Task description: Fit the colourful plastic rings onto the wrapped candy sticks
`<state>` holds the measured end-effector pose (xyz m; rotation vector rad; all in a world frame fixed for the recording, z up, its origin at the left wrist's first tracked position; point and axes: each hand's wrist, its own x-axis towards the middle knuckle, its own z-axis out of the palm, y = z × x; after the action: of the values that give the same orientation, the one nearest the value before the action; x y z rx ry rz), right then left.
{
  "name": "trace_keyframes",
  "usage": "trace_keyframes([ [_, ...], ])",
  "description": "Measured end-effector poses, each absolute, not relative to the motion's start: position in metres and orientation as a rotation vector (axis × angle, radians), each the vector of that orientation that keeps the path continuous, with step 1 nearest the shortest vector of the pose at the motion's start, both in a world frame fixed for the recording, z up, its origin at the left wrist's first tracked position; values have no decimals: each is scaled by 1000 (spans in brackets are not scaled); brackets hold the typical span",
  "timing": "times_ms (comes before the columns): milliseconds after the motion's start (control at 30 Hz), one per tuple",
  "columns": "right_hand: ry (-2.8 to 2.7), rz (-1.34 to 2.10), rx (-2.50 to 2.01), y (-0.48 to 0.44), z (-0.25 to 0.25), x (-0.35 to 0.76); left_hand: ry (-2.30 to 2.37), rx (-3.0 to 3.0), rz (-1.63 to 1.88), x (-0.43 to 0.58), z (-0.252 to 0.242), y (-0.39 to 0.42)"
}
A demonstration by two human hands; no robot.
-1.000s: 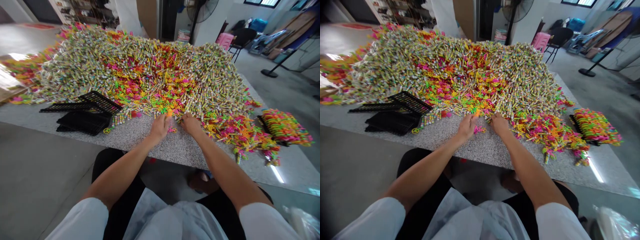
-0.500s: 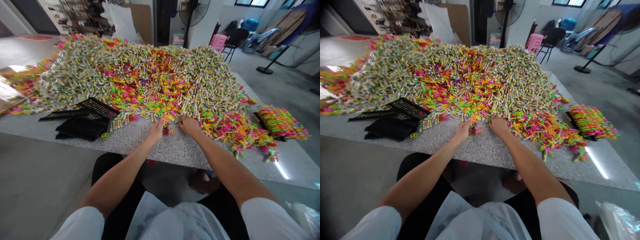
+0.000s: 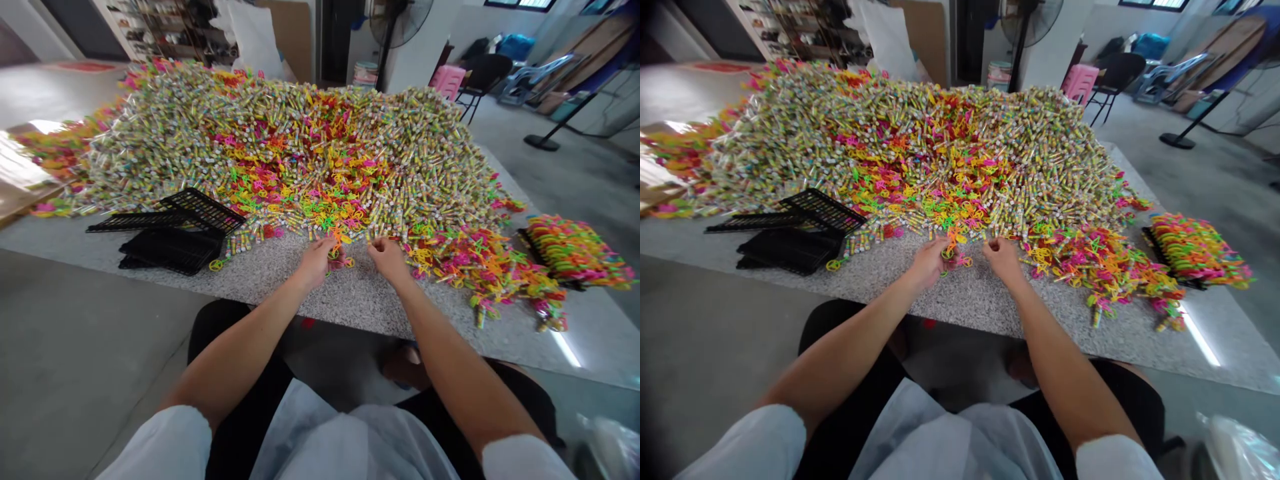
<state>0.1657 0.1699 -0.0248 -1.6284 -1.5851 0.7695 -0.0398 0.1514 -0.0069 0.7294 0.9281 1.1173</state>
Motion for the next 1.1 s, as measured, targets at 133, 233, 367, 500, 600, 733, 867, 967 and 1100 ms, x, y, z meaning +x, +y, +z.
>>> trace_keyframes([
  [133,-1089,1284,-1177,133,-28,148,965,789,1090,-34,-9,145],
  [233,-936,1394,-1011,115,-29,133,974,822,1078,-30,-11,142],
  [367,-816,1353,-958,109,-30,121,975,859,1068,-26,-10,138],
  [500,-642,1383,-898,108,-32,113,973,894,1066,-23,-11,136],
  [600,-590,1422,-839,106,-32,109,958,906,1049,-21,-15,134],
  [733,-610,1469,-775,105,-32,110,957,955,1050,-19,-19,133],
  [867,-574,1475,-820,105,-35,114,967,977,1058,-19,-18,132],
  [967,-577,1456,-839,104,-36,116,990,987,1059,-19,-18,132],
  [1100,-651,1424,-859,102,-37,116,1034,1026,1063,-19,-21,133],
])
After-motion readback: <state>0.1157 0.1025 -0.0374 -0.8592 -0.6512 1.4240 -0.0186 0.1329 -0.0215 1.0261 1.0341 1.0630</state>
